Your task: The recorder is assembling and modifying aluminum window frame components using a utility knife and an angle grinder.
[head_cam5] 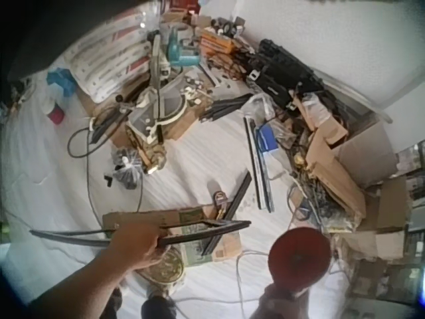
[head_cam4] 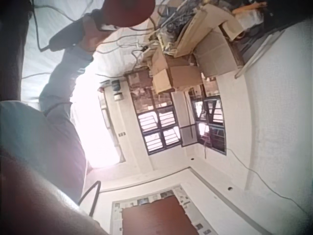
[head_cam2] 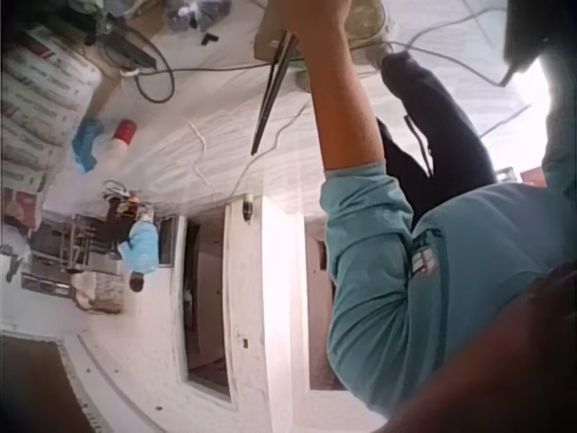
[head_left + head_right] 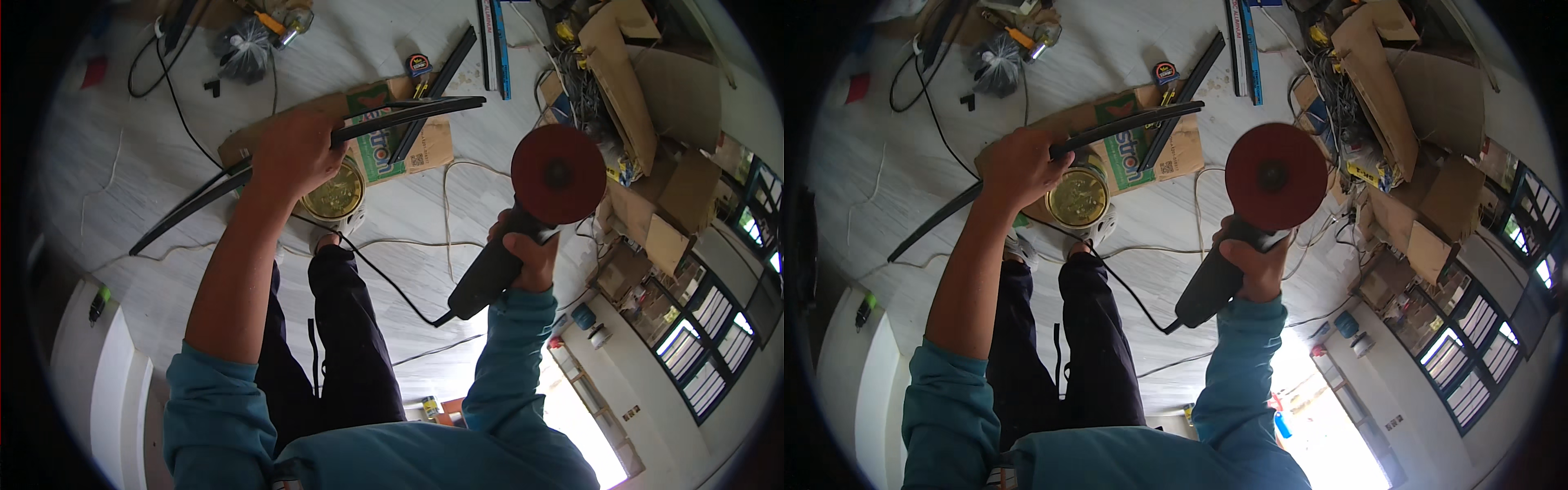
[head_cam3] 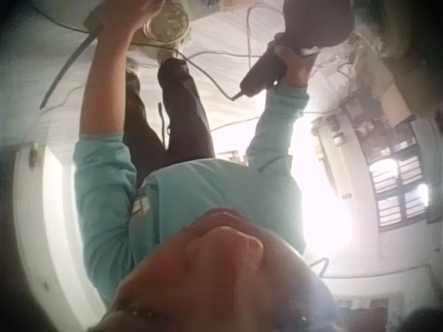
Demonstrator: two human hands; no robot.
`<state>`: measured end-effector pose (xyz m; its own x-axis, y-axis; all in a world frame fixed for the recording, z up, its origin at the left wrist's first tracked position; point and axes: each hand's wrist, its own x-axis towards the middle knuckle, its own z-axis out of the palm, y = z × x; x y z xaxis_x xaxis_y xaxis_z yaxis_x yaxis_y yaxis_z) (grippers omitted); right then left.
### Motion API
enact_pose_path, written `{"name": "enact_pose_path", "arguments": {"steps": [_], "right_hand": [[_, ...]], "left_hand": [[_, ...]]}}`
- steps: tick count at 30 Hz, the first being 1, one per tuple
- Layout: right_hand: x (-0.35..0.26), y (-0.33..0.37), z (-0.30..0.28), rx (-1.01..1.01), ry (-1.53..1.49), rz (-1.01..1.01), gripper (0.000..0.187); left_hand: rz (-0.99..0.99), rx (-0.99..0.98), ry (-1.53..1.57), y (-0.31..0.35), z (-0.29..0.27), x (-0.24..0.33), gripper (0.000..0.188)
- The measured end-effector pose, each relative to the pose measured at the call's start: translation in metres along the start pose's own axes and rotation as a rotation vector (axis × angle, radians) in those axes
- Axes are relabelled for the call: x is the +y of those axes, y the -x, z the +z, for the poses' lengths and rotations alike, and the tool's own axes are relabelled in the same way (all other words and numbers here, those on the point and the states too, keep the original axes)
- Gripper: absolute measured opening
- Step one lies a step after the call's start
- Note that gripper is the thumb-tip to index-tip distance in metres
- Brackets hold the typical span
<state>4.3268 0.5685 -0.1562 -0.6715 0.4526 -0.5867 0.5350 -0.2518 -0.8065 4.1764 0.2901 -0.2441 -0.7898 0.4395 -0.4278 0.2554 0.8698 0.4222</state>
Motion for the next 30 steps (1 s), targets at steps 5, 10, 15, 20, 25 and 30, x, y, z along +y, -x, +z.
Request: {"name": "enact_pose_path", "arguments": {"steps": [5,10,15,20,25,30], "right_hand": [[0.048,0.032,-0.01,0.041,-0.289,0.061,0.062],[0.082,0.078,-0.003,0.115,-0.442,0.214,0.062],[0.099,0.118,0.002,0.11,-0.456,0.257,0.062],[0.098,0.149,0.024,0.078,-0.527,0.264,0.058],[0.095,0.166,0.046,0.051,-0.571,0.189,0.059],[0.096,0.189,0.09,0.079,-0.578,0.123,0.058]], "left_hand": [[-0.011,-0.047,-0.008,-0.004,-0.006,0.005,0.027],[0.0,-0.157,-0.026,0.002,-0.03,-0.01,0.034],[0.09,-0.071,0.161,0.039,-0.109,-0.025,0.026],[-0.049,0.033,0.458,0.071,-0.169,-0.062,0.03],[-0.013,0.135,0.747,0.092,-0.16,-0.1,0.036],[0.027,0.175,0.961,0.096,-0.108,-0.16,0.051]]}}
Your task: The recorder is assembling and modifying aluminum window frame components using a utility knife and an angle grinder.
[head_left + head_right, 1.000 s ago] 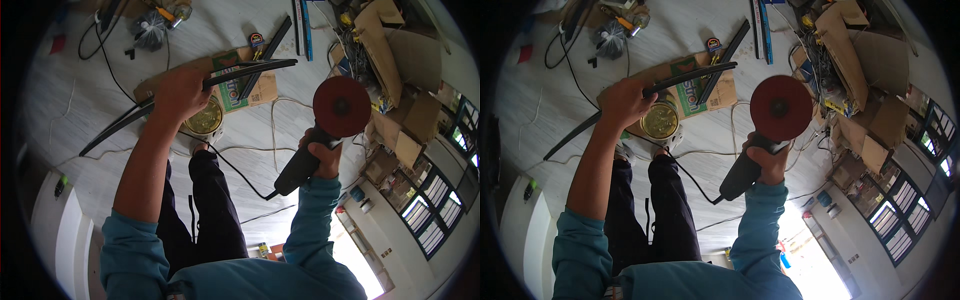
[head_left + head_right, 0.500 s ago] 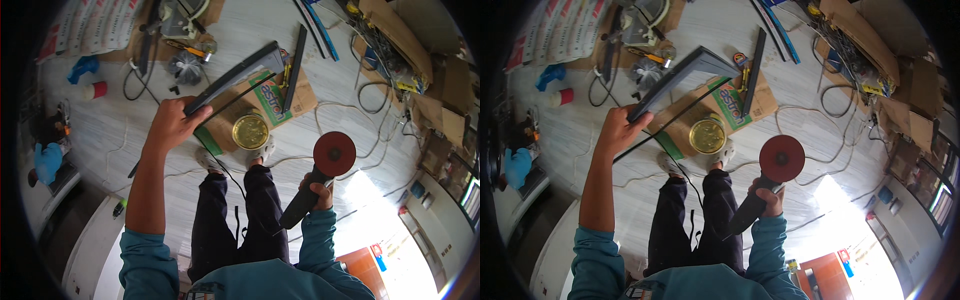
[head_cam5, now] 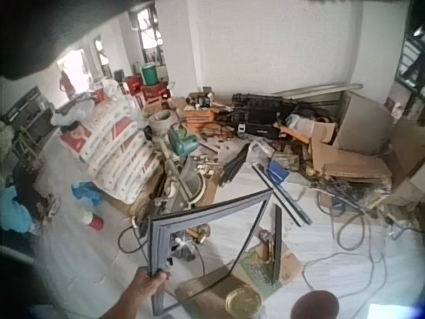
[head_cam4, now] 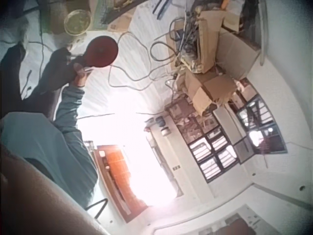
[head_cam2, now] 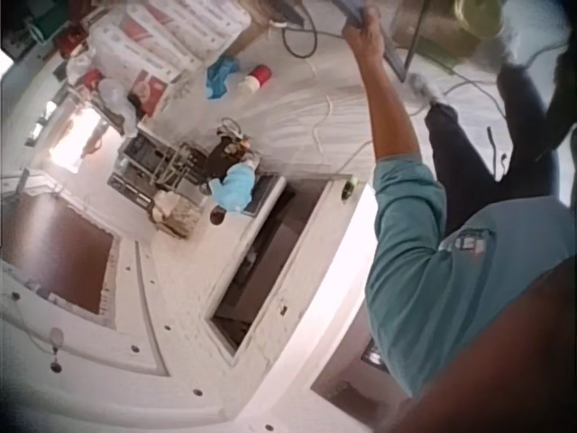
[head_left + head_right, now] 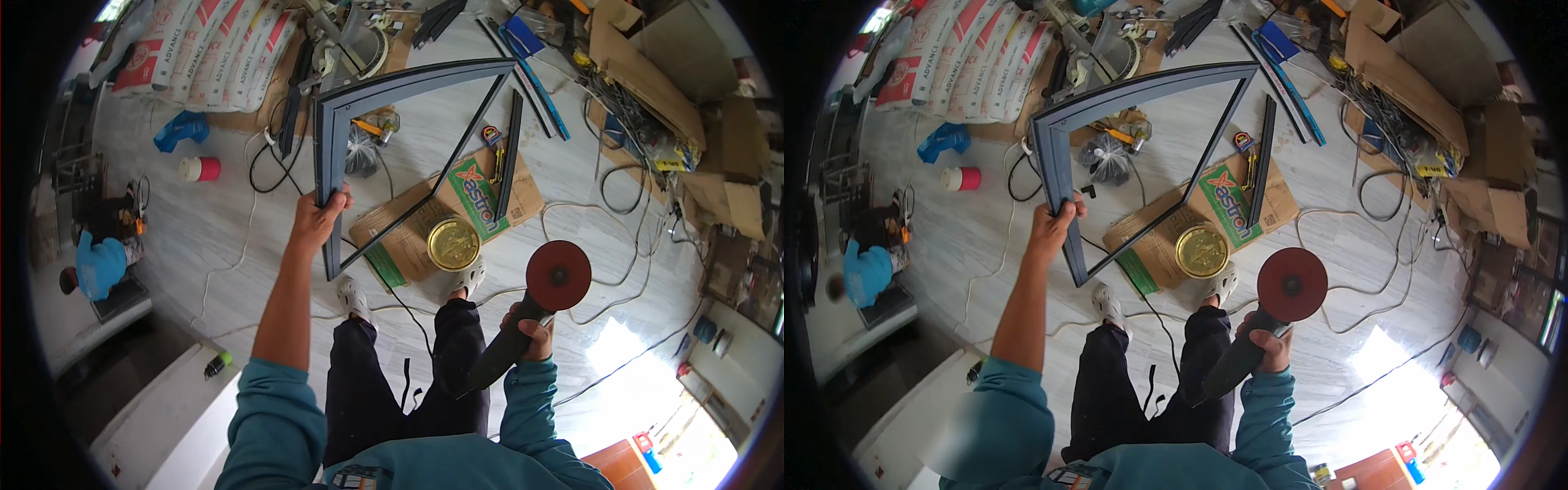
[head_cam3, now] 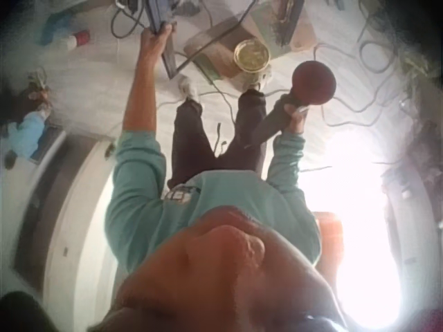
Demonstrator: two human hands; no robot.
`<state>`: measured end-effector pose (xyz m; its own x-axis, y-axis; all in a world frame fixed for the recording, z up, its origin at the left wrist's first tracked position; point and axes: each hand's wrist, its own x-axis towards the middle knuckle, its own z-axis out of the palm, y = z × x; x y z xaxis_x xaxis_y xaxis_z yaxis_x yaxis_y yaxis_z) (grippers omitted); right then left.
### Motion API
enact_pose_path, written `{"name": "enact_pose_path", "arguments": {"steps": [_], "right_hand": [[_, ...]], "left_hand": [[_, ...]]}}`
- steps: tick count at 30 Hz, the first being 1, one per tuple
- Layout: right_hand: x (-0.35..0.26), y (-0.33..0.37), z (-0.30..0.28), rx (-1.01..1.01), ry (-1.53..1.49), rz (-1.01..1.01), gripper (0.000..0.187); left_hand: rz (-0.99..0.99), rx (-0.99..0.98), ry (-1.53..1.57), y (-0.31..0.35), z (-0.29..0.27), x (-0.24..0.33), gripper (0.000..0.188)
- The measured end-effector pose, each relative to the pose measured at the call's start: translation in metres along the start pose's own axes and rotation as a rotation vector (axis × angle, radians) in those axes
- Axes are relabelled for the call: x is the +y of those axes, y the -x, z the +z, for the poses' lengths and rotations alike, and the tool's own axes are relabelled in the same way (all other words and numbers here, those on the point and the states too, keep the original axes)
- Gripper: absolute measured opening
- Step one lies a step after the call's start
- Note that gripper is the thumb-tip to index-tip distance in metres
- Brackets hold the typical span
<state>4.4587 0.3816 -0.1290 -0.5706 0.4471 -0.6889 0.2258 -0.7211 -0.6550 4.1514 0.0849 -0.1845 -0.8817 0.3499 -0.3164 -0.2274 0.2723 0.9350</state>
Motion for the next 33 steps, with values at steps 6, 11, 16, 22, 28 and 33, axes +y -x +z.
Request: {"name": "enact_pose_path", "arguments": {"steps": [6,11,16,22,28,33], "right_hand": [[0.05,0.054,0.033,0.09,0.061,-0.143,0.058],[0.11,0.095,0.078,0.161,-0.006,-0.199,0.058],[0.146,0.119,0.107,0.116,-0.028,-0.164,0.059],[0.18,0.11,0.089,0.043,-0.027,-0.114,0.058],[0.203,0.107,0.046,-0.034,0.02,-0.097,0.062],[0.206,0.098,0.038,-0.039,0.088,-0.194,0.055]], "left_hand": [[0.009,-0.086,0.017,-0.013,-0.036,-0.013,0.039],[0.14,-0.269,-0.165,0.003,-0.074,-0.016,0.04],[0.182,-0.272,0.275,0.006,-0.132,-0.018,0.078],[0.09,-0.181,0.198,-0.014,-0.195,0.015,0.059],[-0.004,-0.224,-0.173,0.023,-0.186,0.066,0.042],[-0.012,-0.285,-0.331,0.033,-0.171,0.08,0.042]]}}
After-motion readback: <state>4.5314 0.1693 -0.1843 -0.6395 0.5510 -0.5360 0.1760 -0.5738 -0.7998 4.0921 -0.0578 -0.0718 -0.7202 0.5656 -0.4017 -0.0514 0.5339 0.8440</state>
